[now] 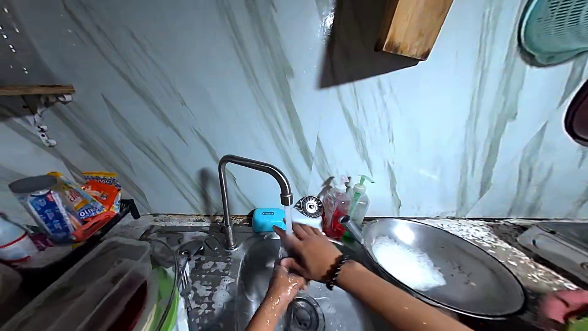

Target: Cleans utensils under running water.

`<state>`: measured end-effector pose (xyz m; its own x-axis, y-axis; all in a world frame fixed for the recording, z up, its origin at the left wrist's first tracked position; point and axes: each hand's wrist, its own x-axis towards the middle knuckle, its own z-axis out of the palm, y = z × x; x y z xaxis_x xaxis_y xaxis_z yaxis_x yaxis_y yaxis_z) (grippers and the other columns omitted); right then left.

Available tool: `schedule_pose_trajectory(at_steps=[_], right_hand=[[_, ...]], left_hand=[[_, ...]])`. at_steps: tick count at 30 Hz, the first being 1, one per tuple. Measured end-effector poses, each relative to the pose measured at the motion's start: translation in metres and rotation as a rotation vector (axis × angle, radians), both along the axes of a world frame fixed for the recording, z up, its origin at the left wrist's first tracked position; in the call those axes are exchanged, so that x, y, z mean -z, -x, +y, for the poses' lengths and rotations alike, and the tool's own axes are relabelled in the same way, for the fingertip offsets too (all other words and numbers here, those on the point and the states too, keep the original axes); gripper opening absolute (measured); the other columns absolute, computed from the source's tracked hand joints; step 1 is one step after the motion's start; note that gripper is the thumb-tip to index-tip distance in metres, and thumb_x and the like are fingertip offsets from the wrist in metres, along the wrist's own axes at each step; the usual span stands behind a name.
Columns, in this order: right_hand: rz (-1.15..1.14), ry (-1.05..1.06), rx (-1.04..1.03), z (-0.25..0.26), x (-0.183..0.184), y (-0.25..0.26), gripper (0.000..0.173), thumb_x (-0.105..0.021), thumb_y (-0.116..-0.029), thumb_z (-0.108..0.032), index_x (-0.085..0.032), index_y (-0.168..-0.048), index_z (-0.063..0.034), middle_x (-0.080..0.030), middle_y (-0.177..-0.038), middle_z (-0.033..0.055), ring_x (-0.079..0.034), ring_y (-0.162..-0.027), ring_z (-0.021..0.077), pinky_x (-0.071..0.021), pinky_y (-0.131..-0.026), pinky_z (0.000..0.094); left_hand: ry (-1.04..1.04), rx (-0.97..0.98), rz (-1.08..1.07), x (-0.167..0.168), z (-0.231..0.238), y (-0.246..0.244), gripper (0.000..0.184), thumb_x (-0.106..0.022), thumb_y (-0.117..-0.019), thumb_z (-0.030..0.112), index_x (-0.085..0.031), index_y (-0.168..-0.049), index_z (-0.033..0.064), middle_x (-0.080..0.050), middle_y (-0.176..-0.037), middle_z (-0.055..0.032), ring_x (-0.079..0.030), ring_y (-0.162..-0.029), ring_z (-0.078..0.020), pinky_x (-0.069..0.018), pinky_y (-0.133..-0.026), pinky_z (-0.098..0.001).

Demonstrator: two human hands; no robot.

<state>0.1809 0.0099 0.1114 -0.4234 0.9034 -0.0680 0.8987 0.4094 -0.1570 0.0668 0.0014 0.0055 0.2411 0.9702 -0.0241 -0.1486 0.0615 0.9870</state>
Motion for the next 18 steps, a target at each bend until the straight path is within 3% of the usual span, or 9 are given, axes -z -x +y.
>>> schedule_pose_trajectory(at_steps=[2, 4, 6, 8, 10, 12, 13, 15, 18], right_hand=[[0.013, -0.022, 0.058, 0.009, 0.008, 0.014, 0.062, -0.047, -0.1061, -0.051, -0.046, -0.154, -0.0116, -0.053, -0.145, 0.0280, -0.055, -0.128, 0.0475, -0.0447, -0.102, 0.0641], [0.041, 0.001, 0.199, 0.014, 0.004, 0.023, 0.057, -0.037, -0.1099, -0.048, -0.062, -0.133, -0.0021, -0.066, -0.123, 0.0280, -0.065, -0.114, 0.0473, -0.0496, -0.094, 0.0641], [0.062, 0.088, 0.386, 0.016, -0.003, 0.036, 0.059, -0.032, -0.1114, -0.046, -0.066, -0.125, 0.0003, -0.068, -0.119, 0.0266, -0.064, -0.118, 0.0438, -0.0480, -0.098, 0.0610], [0.092, 0.117, 0.475, 0.018, -0.001, 0.041, 0.059, -0.033, -0.1106, -0.048, -0.068, -0.123, -0.0017, -0.069, -0.119, 0.0245, -0.064, -0.118, 0.0413, -0.0487, -0.098, 0.0595], [0.117, -0.031, 0.248, 0.017, 0.014, 0.032, 0.051, -0.047, -0.1071, -0.047, -0.067, -0.123, -0.0023, -0.070, -0.113, 0.0227, -0.067, -0.110, 0.0411, -0.0512, -0.093, 0.0590], [0.129, -0.100, 0.018, 0.020, 0.023, 0.024, 0.069, -0.065, -0.0949, -0.055, -0.058, -0.141, -0.0042, -0.062, -0.132, 0.0218, -0.062, -0.119, 0.0399, -0.0489, -0.098, 0.0585], [0.119, -0.086, 0.001, 0.022, 0.021, 0.024, 0.073, -0.069, -0.0917, -0.056, -0.056, -0.142, -0.0049, -0.060, -0.135, 0.0211, -0.061, -0.119, 0.0390, -0.0495, -0.098, 0.0582], [0.133, -0.030, 0.072, 0.025, 0.015, 0.030, 0.058, -0.067, -0.0962, -0.052, -0.064, -0.129, -0.0043, -0.068, -0.119, 0.0190, -0.067, -0.108, 0.0373, -0.0519, -0.092, 0.0585], [0.223, 0.032, 0.212, 0.040, 0.013, 0.036, 0.043, -0.056, -0.1055, -0.041, -0.072, -0.107, -0.0004, -0.071, -0.098, 0.0206, -0.068, -0.097, 0.0376, -0.0514, -0.089, 0.0585]], left_hand=[[-0.015, -0.002, -0.047, 0.004, -0.001, 0.006, 0.050, -0.069, -0.0766, -0.010, -0.046, -0.121, -0.0099, -0.057, -0.080, -0.0036, -0.055, -0.061, -0.0043, -0.0505, -0.059, -0.0213], [-0.042, -0.031, -0.120, 0.007, -0.002, 0.007, 0.043, -0.079, -0.0755, -0.004, -0.054, -0.111, -0.0059, -0.062, -0.075, -0.0010, -0.054, -0.055, -0.0021, -0.0493, -0.053, -0.0192], [-0.057, -0.035, -0.186, 0.007, -0.003, 0.006, 0.027, -0.075, -0.0758, -0.005, -0.059, -0.097, -0.0005, -0.061, -0.066, 0.0034, -0.051, -0.049, -0.0003, -0.0456, -0.048, -0.0178], [-0.037, -0.012, -0.200, 0.009, -0.004, 0.009, 0.025, -0.070, -0.0753, -0.008, -0.058, -0.095, 0.0000, -0.059, -0.064, 0.0043, -0.050, -0.048, -0.0002, -0.0441, -0.047, -0.0175], [-0.035, 0.025, -0.199, 0.011, 0.002, 0.015, 0.024, -0.066, -0.0744, -0.011, -0.056, -0.093, 0.0010, -0.057, -0.061, 0.0053, -0.050, -0.047, -0.0003, -0.0444, -0.047, -0.0176], [-0.052, 0.044, -0.186, 0.011, 0.006, 0.022, 0.018, -0.064, -0.0750, -0.011, -0.060, -0.084, 0.0040, -0.055, -0.057, 0.0079, -0.049, -0.048, 0.0008, -0.0437, -0.049, -0.0170], [-0.059, 0.053, -0.185, 0.012, 0.008, 0.025, 0.017, -0.067, -0.0766, -0.010, -0.062, -0.084, 0.0038, -0.056, -0.058, 0.0077, -0.050, -0.048, 0.0010, -0.0444, -0.049, -0.0168], [-0.059, 0.079, -0.195, 0.015, 0.011, 0.029, 0.026, -0.072, -0.0789, -0.008, -0.056, -0.096, 0.0017, -0.058, -0.065, 0.0046, -0.049, -0.049, -0.0001, -0.0448, -0.049, -0.0170], [-0.033, 0.069, -0.229, 0.014, 0.014, 0.029, 0.023, -0.076, -0.0779, -0.007, -0.061, -0.093, 0.0022, -0.061, -0.063, 0.0036, -0.049, -0.046, 0.0000, -0.0431, -0.046, -0.0166]])
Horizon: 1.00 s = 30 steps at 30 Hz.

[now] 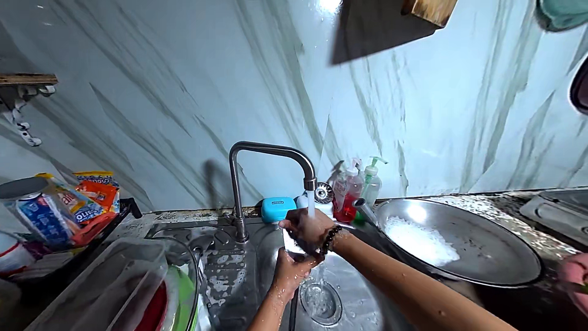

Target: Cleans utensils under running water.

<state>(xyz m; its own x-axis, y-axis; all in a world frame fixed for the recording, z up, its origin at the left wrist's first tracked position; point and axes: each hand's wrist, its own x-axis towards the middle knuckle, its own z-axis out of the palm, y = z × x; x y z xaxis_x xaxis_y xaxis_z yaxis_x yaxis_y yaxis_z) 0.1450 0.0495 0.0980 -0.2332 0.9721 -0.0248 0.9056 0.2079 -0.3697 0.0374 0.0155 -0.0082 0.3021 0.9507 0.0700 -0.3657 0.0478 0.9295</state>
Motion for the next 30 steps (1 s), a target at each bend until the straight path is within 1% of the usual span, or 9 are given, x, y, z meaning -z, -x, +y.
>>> schedule_pose_trajectory(at_steps=[4, 8, 14, 17, 19, 22, 24, 27, 30], right_hand=[[0.073, 0.114, -0.091, 0.010, -0.007, -0.004, 0.034, -0.060, -0.1051, -0.026, -0.071, -0.101, 0.0058, -0.069, -0.092, 0.0200, -0.065, -0.088, 0.0300, -0.0505, -0.086, 0.0487], [-0.070, 0.122, -0.189, -0.002, -0.005, 0.001, 0.057, -0.089, -0.0792, -0.030, -0.065, -0.122, -0.0017, -0.070, -0.103, 0.0193, -0.068, -0.100, 0.0361, -0.0521, -0.092, 0.0585], [-0.056, -0.036, 0.057, -0.003, -0.009, -0.009, 0.036, -0.054, -0.1073, -0.033, -0.071, -0.112, -0.0017, -0.071, -0.098, 0.0217, -0.069, -0.095, 0.0400, -0.0525, -0.086, 0.0601], [-0.078, -0.157, 0.277, -0.005, -0.002, -0.016, 0.048, -0.044, -0.1097, -0.042, -0.070, -0.112, -0.0016, -0.071, -0.096, 0.0250, -0.069, -0.094, 0.0458, -0.0527, -0.079, 0.0649], [-0.146, -0.218, 0.197, -0.017, -0.002, -0.014, 0.047, -0.050, -0.1061, -0.044, -0.066, -0.121, -0.0029, -0.071, -0.111, 0.0226, -0.068, -0.106, 0.0431, -0.0521, -0.085, 0.0624], [-0.173, -0.260, -0.073, -0.022, 0.003, -0.015, 0.086, -0.070, -0.0850, -0.066, -0.057, -0.138, 0.0007, -0.061, -0.127, 0.0245, -0.060, -0.116, 0.0423, -0.0488, -0.094, 0.0597], [-0.182, -0.183, -0.084, -0.019, -0.004, -0.011, 0.074, -0.068, -0.0906, -0.062, -0.060, -0.131, 0.0003, -0.066, -0.119, 0.0224, -0.066, -0.107, 0.0407, -0.0533, -0.089, 0.0594], [-0.073, -0.159, 0.071, -0.009, -0.007, -0.003, 0.043, -0.054, -0.1059, -0.041, -0.071, -0.107, -0.0005, -0.071, -0.089, 0.0216, -0.070, -0.088, 0.0417, -0.0544, -0.079, 0.0608], [-0.031, -0.115, 0.156, -0.007, -0.012, 0.004, 0.043, -0.047, -0.1097, -0.035, -0.071, -0.107, 0.0000, -0.071, -0.096, 0.0231, -0.069, -0.096, 0.0420, -0.0527, -0.085, 0.0603]], left_hand=[[-0.007, 0.094, 0.047, 0.000, 0.005, 0.007, 0.025, -0.077, -0.0784, -0.004, -0.066, -0.100, -0.0005, -0.066, -0.069, 0.0019, -0.052, -0.048, -0.0004, -0.0457, -0.047, -0.0164], [0.047, 0.130, 0.094, 0.000, 0.004, 0.013, 0.030, -0.078, -0.0806, -0.004, -0.058, -0.103, -0.0014, -0.066, -0.071, 0.0001, -0.056, -0.053, -0.0025, -0.0500, -0.053, -0.0180], [-0.089, 0.179, 0.048, 0.008, -0.007, 0.009, 0.027, -0.067, -0.0871, -0.003, -0.060, -0.113, -0.0072, -0.071, -0.091, -0.0034, -0.070, -0.078, -0.0080, -0.0605, -0.075, -0.0257], [-0.144, 0.202, 0.181, 0.017, -0.007, 0.013, 0.018, -0.054, -0.1019, 0.007, -0.059, -0.114, -0.0063, -0.061, -0.075, 0.0049, -0.055, -0.061, 0.0012, -0.0470, -0.058, -0.0162], [-0.208, 0.185, 0.191, 0.022, -0.006, 0.013, 0.016, -0.048, -0.1025, 0.008, -0.059, -0.107, -0.0030, -0.050, -0.068, 0.0102, -0.045, -0.056, 0.0040, -0.0393, -0.054, -0.0144], [-0.333, 0.040, 0.218, 0.032, -0.007, 0.017, 0.019, -0.054, -0.0991, 0.011, -0.063, -0.101, -0.0058, -0.053, -0.072, 0.0075, -0.046, -0.061, 0.0052, -0.0415, -0.060, -0.0149], [-0.368, -0.045, 0.210, 0.035, -0.010, 0.019, 0.022, -0.058, -0.0978, 0.013, -0.066, -0.098, -0.0067, -0.059, -0.076, 0.0048, -0.052, -0.068, 0.0057, -0.0461, -0.068, -0.0152], [-0.280, -0.094, 0.166, 0.035, -0.013, 0.012, 0.029, -0.043, -0.1031, 0.018, -0.060, -0.083, 0.0063, -0.045, -0.065, 0.0131, -0.038, -0.054, 0.0071, -0.0340, -0.052, -0.0132], [-0.260, -0.146, 0.165, 0.038, -0.006, 0.009, 0.038, -0.038, -0.1065, 0.018, -0.057, -0.075, 0.0083, -0.044, -0.063, 0.0126, -0.039, -0.053, 0.0051, -0.0352, -0.053, -0.0147]])
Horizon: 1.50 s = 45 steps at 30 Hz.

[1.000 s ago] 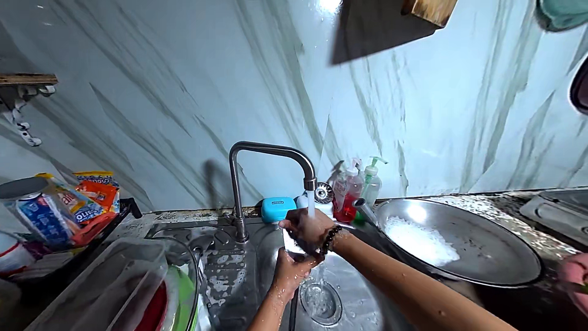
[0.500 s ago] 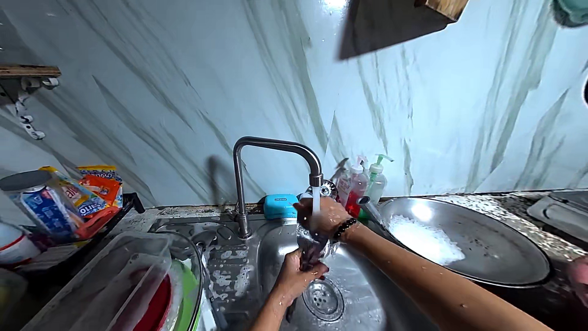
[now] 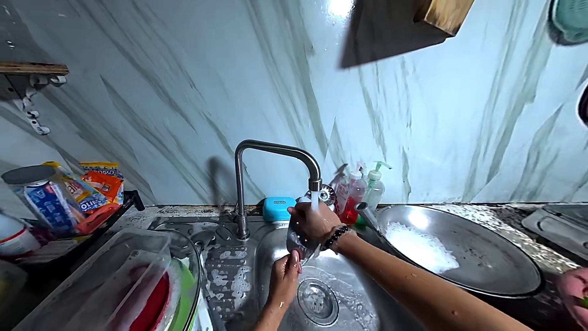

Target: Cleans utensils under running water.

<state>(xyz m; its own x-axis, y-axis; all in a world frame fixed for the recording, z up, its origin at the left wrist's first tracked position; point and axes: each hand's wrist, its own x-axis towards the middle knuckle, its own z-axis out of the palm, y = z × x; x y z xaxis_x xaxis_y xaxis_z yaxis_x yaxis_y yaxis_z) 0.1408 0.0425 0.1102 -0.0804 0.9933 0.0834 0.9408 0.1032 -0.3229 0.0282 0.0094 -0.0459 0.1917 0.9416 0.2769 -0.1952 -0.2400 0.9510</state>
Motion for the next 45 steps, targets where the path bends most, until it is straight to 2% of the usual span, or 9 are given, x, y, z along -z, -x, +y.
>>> schedule_pose_trajectory(at_steps=[4, 8, 13, 19, 25, 29, 33, 40, 45], right_hand=[[-0.151, 0.144, -0.120, -0.010, -0.009, -0.002, 0.071, -0.075, -0.0905, -0.048, -0.053, -0.143, -0.0064, -0.060, -0.132, 0.0215, -0.061, -0.119, 0.0404, -0.0491, -0.098, 0.0608], [-0.077, 0.143, -0.090, -0.005, -0.008, -0.007, 0.041, -0.074, -0.0951, -0.035, -0.069, -0.116, 0.0000, -0.071, -0.105, 0.0233, -0.068, -0.102, 0.0423, -0.0525, -0.089, 0.0622], [0.094, 0.139, -0.096, 0.014, -0.002, -0.029, 0.021, -0.065, -0.1005, -0.017, -0.073, -0.100, 0.0019, -0.070, -0.089, 0.0198, -0.068, -0.085, 0.0346, -0.0535, -0.079, 0.0552], [-0.140, 0.152, -0.276, -0.006, -0.008, -0.013, 0.071, -0.082, -0.0855, -0.043, -0.055, -0.138, -0.0038, -0.064, -0.123, 0.0203, -0.065, -0.110, 0.0387, -0.0524, -0.092, 0.0598], [0.043, -0.047, -0.202, 0.003, -0.008, -0.014, 0.027, -0.061, -0.1037, -0.021, -0.074, -0.106, 0.0018, -0.073, -0.098, 0.0226, -0.069, -0.097, 0.0405, -0.0522, -0.090, 0.0603], [-0.023, 0.003, -0.156, -0.013, -0.016, -0.008, 0.030, -0.056, -0.1059, -0.022, -0.068, -0.124, -0.0018, -0.071, -0.108, 0.0229, -0.068, -0.104, 0.0410, -0.0518, -0.092, 0.0588], [-0.245, 0.057, -0.251, -0.012, -0.010, -0.012, 0.071, -0.061, -0.0981, -0.056, -0.052, -0.145, -0.0037, -0.061, -0.132, 0.0230, -0.061, -0.120, 0.0410, -0.0487, -0.099, 0.0584], [0.276, 0.096, 0.004, 0.004, -0.021, -0.023, 0.037, -0.057, -0.1067, -0.028, -0.070, -0.096, 0.0046, -0.066, -0.082, 0.0189, -0.064, -0.077, 0.0298, -0.0520, -0.073, 0.0487], [0.843, 0.598, -0.039, 0.002, -0.017, -0.039, 0.027, -0.058, -0.1046, -0.011, -0.051, -0.128, 0.0001, -0.064, -0.092, 0.0072, -0.068, -0.074, 0.0128, -0.0602, -0.066, 0.0293]], left_hand=[[-0.015, -0.004, 0.002, -0.003, 0.004, -0.007, 0.034, -0.039, -0.1032, 0.015, -0.058, -0.076, 0.0061, -0.047, -0.062, 0.0115, -0.043, -0.055, 0.0049, -0.0386, -0.054, -0.0148], [-0.004, 0.081, -0.049, -0.012, -0.002, -0.013, 0.022, -0.046, -0.1021, 0.004, -0.061, -0.112, -0.0081, -0.065, -0.088, -0.0015, -0.062, -0.075, -0.0023, -0.0542, -0.073, -0.0206], [0.002, 0.014, -0.180, -0.009, -0.007, -0.013, 0.013, -0.052, -0.0961, 0.001, -0.065, -0.091, 0.0026, -0.059, -0.064, 0.0107, -0.054, -0.055, 0.0035, -0.0483, -0.056, -0.0150], [0.005, -0.074, -0.242, -0.007, -0.008, -0.017, 0.016, -0.051, -0.0965, 0.000, -0.066, -0.089, -0.0008, -0.069, -0.069, 0.0042, -0.054, -0.051, 0.0038, -0.0463, -0.050, -0.0136], [0.157, -0.043, -0.021, -0.019, -0.009, -0.008, 0.036, -0.043, -0.1079, 0.013, -0.062, -0.080, 0.0004, -0.064, -0.060, 0.0032, -0.053, -0.044, 0.0005, -0.0463, -0.045, -0.0160], [0.173, -0.055, 0.142, -0.020, -0.006, -0.010, 0.047, -0.034, -0.1094, 0.022, -0.058, -0.075, 0.0026, -0.047, -0.058, 0.0070, -0.044, -0.050, -0.0011, -0.0415, -0.052, -0.0203], [-0.066, 0.009, -0.112, -0.017, -0.002, -0.019, 0.022, -0.037, -0.1034, 0.008, -0.056, -0.103, -0.0031, -0.061, -0.074, 0.0066, -0.050, -0.056, 0.0044, -0.0438, -0.055, -0.0133], [0.002, -0.092, -0.193, -0.021, -0.005, -0.032, 0.024, -0.040, -0.1037, 0.007, -0.056, -0.086, 0.0045, -0.056, -0.063, 0.0099, -0.048, -0.052, 0.0046, -0.0411, -0.051, -0.0128], [0.041, -0.122, -0.099, -0.022, -0.002, -0.024, 0.027, -0.042, -0.1048, 0.007, -0.059, -0.085, -0.0003, -0.061, -0.061, 0.0063, -0.054, -0.049, 0.0022, -0.0465, -0.049, -0.0149]])
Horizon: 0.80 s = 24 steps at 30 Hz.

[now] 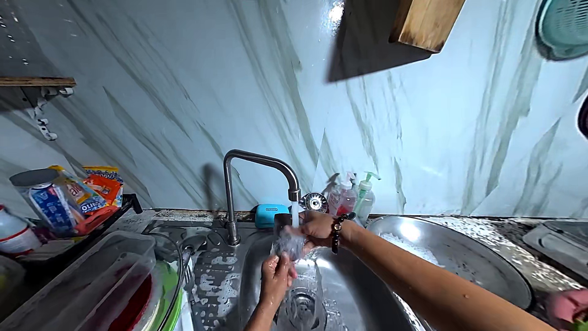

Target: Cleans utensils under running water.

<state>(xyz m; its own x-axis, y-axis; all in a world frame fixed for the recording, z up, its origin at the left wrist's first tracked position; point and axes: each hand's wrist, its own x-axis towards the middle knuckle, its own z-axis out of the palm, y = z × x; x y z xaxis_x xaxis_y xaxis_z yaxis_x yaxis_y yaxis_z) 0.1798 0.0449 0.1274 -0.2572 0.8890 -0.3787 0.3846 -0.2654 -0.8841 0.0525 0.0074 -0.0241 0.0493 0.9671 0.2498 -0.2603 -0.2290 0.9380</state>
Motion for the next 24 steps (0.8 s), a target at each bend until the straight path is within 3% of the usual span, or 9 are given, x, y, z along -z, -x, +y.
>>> schedule_pose_trajectory(at_steps=[2, 5, 8, 12, 17, 20, 21, 23, 24], right_hand=[[-0.190, -0.188, -0.025, -0.002, 0.000, 0.009, 0.022, -0.064, -0.1007, -0.008, -0.059, -0.119, 0.0029, -0.063, -0.088, 0.0064, -0.062, -0.071, 0.0085, -0.0539, -0.067, 0.0252], [-0.392, -0.503, -0.031, 0.000, 0.003, 0.019, 0.033, -0.075, -0.0925, -0.007, -0.067, -0.122, 0.0028, -0.071, -0.107, 0.0207, -0.068, -0.099, 0.0297, -0.0530, -0.094, 0.0484], [-0.447, -0.621, 0.049, 0.002, 0.009, 0.025, 0.047, -0.083, -0.0845, -0.009, -0.066, -0.127, 0.0006, -0.072, -0.108, 0.0228, -0.069, -0.101, 0.0380, -0.0530, -0.093, 0.0576], [-0.724, -0.661, -0.278, 0.015, 0.008, 0.024, 0.052, -0.090, -0.0774, -0.021, -0.068, -0.118, 0.0031, -0.070, -0.108, 0.0241, -0.067, -0.105, 0.0420, -0.0509, -0.095, 0.0616], [-0.573, -0.622, -0.110, 0.022, -0.028, 0.023, 0.032, -0.080, -0.0892, -0.014, -0.070, -0.115, 0.0017, -0.071, -0.104, 0.0215, -0.069, -0.100, 0.0360, -0.0519, -0.094, 0.0572], [-0.324, -0.693, 0.141, 0.011, -0.016, 0.026, 0.022, -0.079, -0.0905, -0.016, -0.070, -0.100, 0.0011, -0.067, -0.081, 0.0149, -0.064, -0.073, 0.0264, -0.0528, -0.068, 0.0492], [-0.334, -0.650, 0.109, 0.004, -0.006, 0.030, 0.024, -0.078, -0.0923, -0.016, -0.069, -0.102, 0.0036, -0.067, -0.082, 0.0177, -0.065, -0.074, 0.0285, -0.0536, -0.070, 0.0495], [-0.483, -0.434, -0.139, -0.006, 0.000, 0.037, 0.030, -0.068, -0.0999, -0.015, -0.066, -0.121, 0.0059, -0.069, -0.108, 0.0237, -0.067, -0.102, 0.0333, -0.0514, -0.096, 0.0492], [-0.532, -0.373, -0.231, -0.007, -0.002, 0.041, 0.031, -0.064, -0.1023, -0.014, -0.063, -0.126, 0.0057, -0.067, -0.116, 0.0242, -0.064, -0.110, 0.0329, -0.0477, -0.102, 0.0474]], left_hand=[[0.108, -0.060, 0.095, 0.000, 0.001, -0.001, 0.034, -0.041, -0.1066, 0.015, -0.058, -0.082, -0.0015, -0.052, -0.058, 0.0059, -0.049, -0.050, -0.0005, -0.0455, -0.051, -0.0189], [0.267, -0.139, 0.174, -0.008, 0.003, -0.008, 0.052, -0.034, -0.1120, 0.026, -0.057, -0.074, -0.0015, -0.049, -0.059, 0.0022, -0.046, -0.052, -0.0053, -0.0429, -0.055, -0.0243], [0.187, -0.270, 0.206, -0.006, 0.000, -0.019, 0.051, -0.038, -0.1103, 0.023, -0.056, -0.068, 0.0011, -0.047, -0.058, 0.0029, -0.046, -0.053, -0.0053, -0.0427, -0.055, -0.0242], [0.008, -0.279, 0.364, 0.007, -0.005, -0.015, 0.040, -0.063, -0.0962, 0.029, -0.069, -0.096, -0.0103, -0.066, -0.078, -0.0136, -0.064, -0.077, -0.0196, -0.0525, -0.077, -0.0412], [0.218, 0.363, 0.667, 0.007, -0.003, 0.017, 0.038, -0.038, -0.1112, 0.019, -0.053, -0.131, -0.0100, -0.065, -0.113, -0.0233, -0.064, -0.102, -0.0284, -0.0501, -0.096, -0.0430], [0.274, 0.427, 0.748, 0.002, -0.002, 0.028, 0.034, -0.040, -0.1108, 0.016, -0.053, -0.131, -0.0085, -0.064, -0.116, -0.0218, -0.063, -0.100, -0.0261, -0.0504, -0.091, -0.0410], [0.262, 0.414, 0.754, -0.003, -0.001, 0.030, 0.033, -0.043, -0.1094, 0.015, -0.056, -0.128, -0.0088, -0.065, -0.115, -0.0217, -0.064, -0.099, -0.0260, -0.0509, -0.092, -0.0410], [0.296, 0.369, 0.766, -0.019, -0.001, 0.032, 0.033, -0.048, -0.1086, 0.019, -0.059, -0.123, -0.0087, -0.064, -0.108, -0.0205, -0.061, -0.093, -0.0248, -0.0496, -0.088, -0.0398], [0.349, 0.372, 0.769, -0.026, -0.002, 0.034, 0.036, -0.049, -0.1089, 0.021, -0.057, -0.127, -0.0095, -0.062, -0.115, -0.0239, -0.063, -0.102, -0.0288, -0.0504, -0.094, -0.0430]])
